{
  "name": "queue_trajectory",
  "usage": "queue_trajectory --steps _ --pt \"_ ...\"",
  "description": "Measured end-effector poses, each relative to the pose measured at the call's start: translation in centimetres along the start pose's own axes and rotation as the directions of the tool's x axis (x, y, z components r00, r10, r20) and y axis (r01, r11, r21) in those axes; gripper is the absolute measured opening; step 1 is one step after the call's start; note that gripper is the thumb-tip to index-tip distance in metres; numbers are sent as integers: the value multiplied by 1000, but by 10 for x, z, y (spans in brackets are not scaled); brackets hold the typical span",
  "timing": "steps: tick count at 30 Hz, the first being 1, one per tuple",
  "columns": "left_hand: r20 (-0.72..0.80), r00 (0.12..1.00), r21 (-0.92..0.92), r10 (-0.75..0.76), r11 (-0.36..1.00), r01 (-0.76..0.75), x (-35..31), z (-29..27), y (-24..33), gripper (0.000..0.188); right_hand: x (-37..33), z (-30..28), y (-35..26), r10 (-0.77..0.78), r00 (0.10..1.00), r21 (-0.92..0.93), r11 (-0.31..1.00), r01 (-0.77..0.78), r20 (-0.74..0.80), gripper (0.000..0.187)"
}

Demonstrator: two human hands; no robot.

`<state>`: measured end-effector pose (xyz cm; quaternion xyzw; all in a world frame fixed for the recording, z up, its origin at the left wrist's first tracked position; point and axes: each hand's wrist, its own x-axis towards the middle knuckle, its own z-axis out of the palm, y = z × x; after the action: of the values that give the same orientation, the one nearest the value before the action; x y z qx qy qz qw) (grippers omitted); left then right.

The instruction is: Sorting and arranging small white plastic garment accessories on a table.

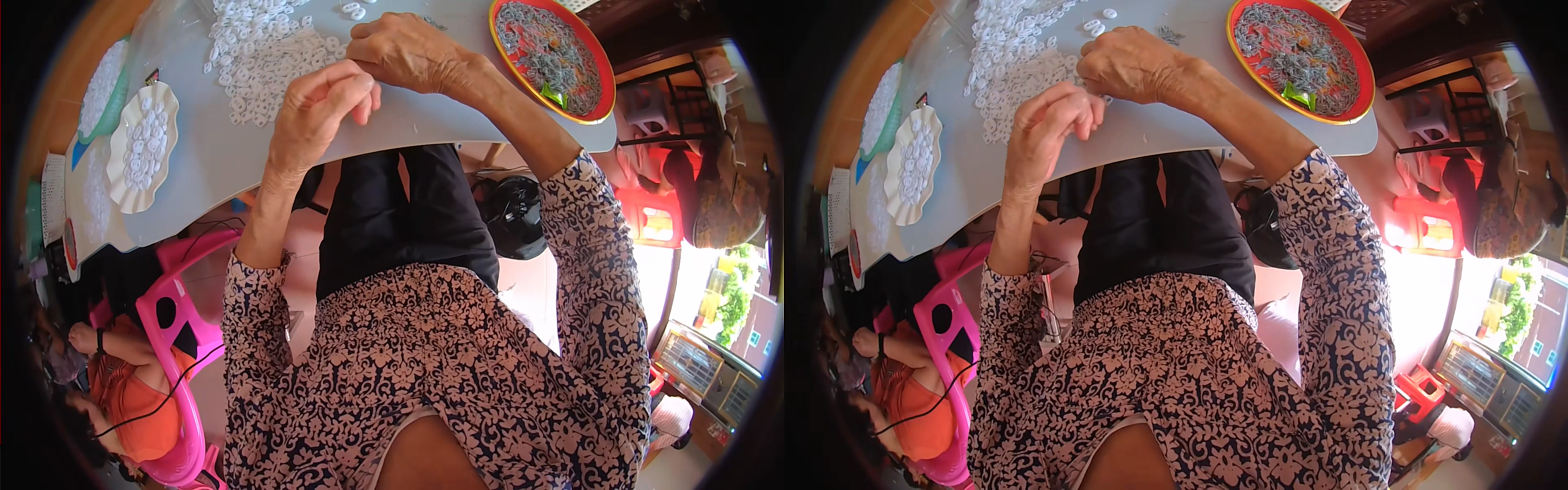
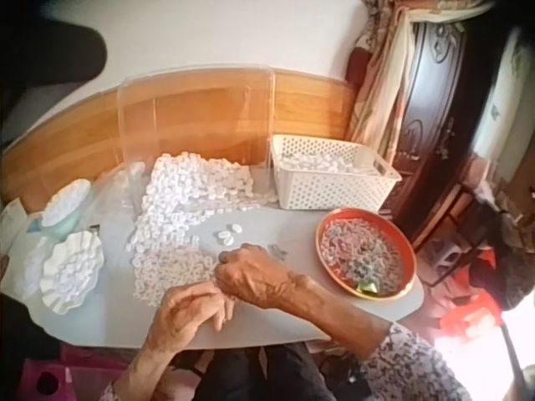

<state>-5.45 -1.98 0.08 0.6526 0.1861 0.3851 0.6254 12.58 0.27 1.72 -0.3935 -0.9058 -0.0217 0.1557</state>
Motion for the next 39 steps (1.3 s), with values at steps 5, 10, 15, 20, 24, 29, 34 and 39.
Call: queue_trajectory --steps 5,10,15,20,24,29,34,39 --pt "-258 960 59 107 994 -95 -4 -2 11 23 -9 -2 4 71 984 158 986 -44 -166 12" --pt "-371 925 341 82 939 53 0 3 14 14 -23 -10 -11 428 904 735 613 -288 -3 18" --pt "-277 954 278 113 960 -33 8 8 6 13 -38 -4 -13 466 885 877 420 -233 12 19" --pt "-256 966 209 44 978 11 9 11 5 14 -47 -3 -22 491 871 907 363 -212 7 26" --pt "-224 974 193 14 981 31 11 11 3 14 -55 -1 -24 541 840 924 302 -234 36 25" --pt "-216 976 196 12 980 31 11 14 0 14 -57 1 -29 602 798 953 235 -192 13 24" --pt "-248 969 258 14 965 53 11 23 1 17 -57 8 -27 582 810 945 303 -126 -78 23" --pt "-198 963 15 -182 982 189 8 22 6 25 -58 5 -33 598 779 938 344 -36 -189 18"
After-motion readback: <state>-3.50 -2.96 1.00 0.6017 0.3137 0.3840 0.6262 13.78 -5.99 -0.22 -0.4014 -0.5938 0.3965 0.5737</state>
